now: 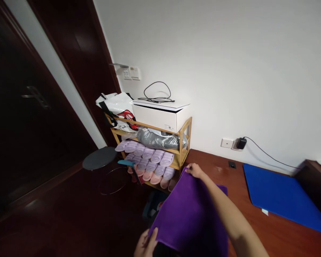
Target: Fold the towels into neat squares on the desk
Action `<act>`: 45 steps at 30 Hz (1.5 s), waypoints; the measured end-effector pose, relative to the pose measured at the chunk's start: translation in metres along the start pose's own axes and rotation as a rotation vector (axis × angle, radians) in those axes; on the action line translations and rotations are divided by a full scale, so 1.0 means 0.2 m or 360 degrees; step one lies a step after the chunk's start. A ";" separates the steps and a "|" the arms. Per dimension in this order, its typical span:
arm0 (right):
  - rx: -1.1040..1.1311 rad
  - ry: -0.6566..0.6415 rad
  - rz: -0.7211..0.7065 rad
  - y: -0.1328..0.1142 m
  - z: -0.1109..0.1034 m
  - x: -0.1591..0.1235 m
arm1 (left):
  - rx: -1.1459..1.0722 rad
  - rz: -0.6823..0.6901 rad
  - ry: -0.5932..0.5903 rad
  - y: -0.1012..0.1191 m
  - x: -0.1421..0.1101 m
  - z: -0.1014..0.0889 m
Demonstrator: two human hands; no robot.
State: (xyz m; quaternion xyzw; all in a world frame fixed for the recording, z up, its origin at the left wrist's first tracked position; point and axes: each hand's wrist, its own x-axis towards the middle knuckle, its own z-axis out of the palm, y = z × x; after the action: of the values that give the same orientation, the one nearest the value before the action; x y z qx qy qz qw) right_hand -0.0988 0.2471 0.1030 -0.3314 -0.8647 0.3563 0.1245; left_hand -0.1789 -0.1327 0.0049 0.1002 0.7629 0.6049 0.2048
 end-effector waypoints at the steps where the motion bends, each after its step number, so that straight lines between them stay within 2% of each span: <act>1: 0.0047 0.0012 -0.0043 0.00 -0.10 -0.07 | -0.0042 0.0025 0.0027 0.06 0.01 0.00; 3: 0.0171 0.0063 -0.0126 -0.01 -0.33 -0.24 | -0.0073 0.0128 0.0092 0.21 0.04 0.00; 6: 0.0443 0.0232 -0.0218 -0.05 -0.65 -0.59 | -0.0097 0.0420 0.0136 0.48 0.07 0.01; 8: 0.0596 0.0380 -0.0245 -0.10 -0.82 -0.85 | -0.0203 0.0635 0.0117 0.67 0.06 0.03; 10: 0.0656 0.0537 -0.0237 -0.15 -0.94 -1.11 | -0.0347 0.0839 0.0064 0.87 0.04 0.05; 13: 0.0703 0.0803 -0.0200 -0.22 -1.05 -1.45 | -0.0609 0.0998 -0.0085 1.13 -0.01 0.08; 16: 0.0749 0.1059 -0.0189 -0.27 -1.10 -1.72 | -0.0712 0.0888 -0.0345 1.34 -0.07 0.10; 20: 0.0764 0.1203 -0.0197 -0.30 -1.10 -1.97 | -0.0620 0.0682 -0.0825 1.50 -0.13 0.12; 22: 0.0779 0.1269 -0.0177 -0.32 -1.08 -2.06 | -0.0637 0.0612 -0.0933 1.53 -0.17 0.13; 27: 0.0794 0.1389 -0.0046 -0.31 -0.99 -2.23 | -0.0676 0.0604 -0.0863 1.54 -0.21 0.16; 30: 0.0824 0.1405 0.0055 -0.24 -0.96 -2.22 | -0.0671 0.0655 -0.0936 1.52 -0.15 0.26; 32: 0.0840 0.1372 0.0091 -0.15 -0.96 -2.10 | -0.0682 0.0693 -0.1046 1.50 -0.04 0.40; 35: 0.0832 0.1340 0.0120 0.04 -0.98 -1.79 | -0.0619 0.0785 -0.1138 1.45 0.16 0.70; 36: 0.0792 0.1376 0.0166 0.10 -0.99 -1.66 | -0.0526 0.0837 -0.1107 1.43 0.23 0.80; 38: 0.0625 0.1568 0.0358 0.22 -0.95 -1.43 | -0.0235 0.1009 -0.0890 1.36 0.31 0.99; 40: 0.0530 0.1702 0.0497 0.31 -0.84 -1.30 | -0.0074 0.1095 -0.0757 1.21 0.32 1.09; 41: 0.0492 0.1734 0.0525 0.36 -0.74 -1.27 | -0.0032 0.1111 -0.0734 1.11 0.29 1.10; 43: 0.0383 0.1713 0.0509 0.45 -0.48 -1.32 | 0.0079 0.1166 -0.0739 0.83 0.22 1.06; 44: 0.0184 0.1597 0.0396 0.50 -0.32 -1.37 | 0.0167 0.1219 -0.0774 0.67 0.18 1.01; 45: -0.0015 0.1470 0.0328 0.56 -0.16 -1.44 | 0.0391 0.1429 -0.0817 0.50 0.14 0.96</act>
State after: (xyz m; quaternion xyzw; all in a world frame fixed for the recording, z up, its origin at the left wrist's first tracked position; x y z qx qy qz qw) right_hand 0.1852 0.1328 0.0543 -0.5399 -0.6830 0.1782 0.4586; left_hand -0.1306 0.0725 0.0614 0.5850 0.6356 0.4952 0.0926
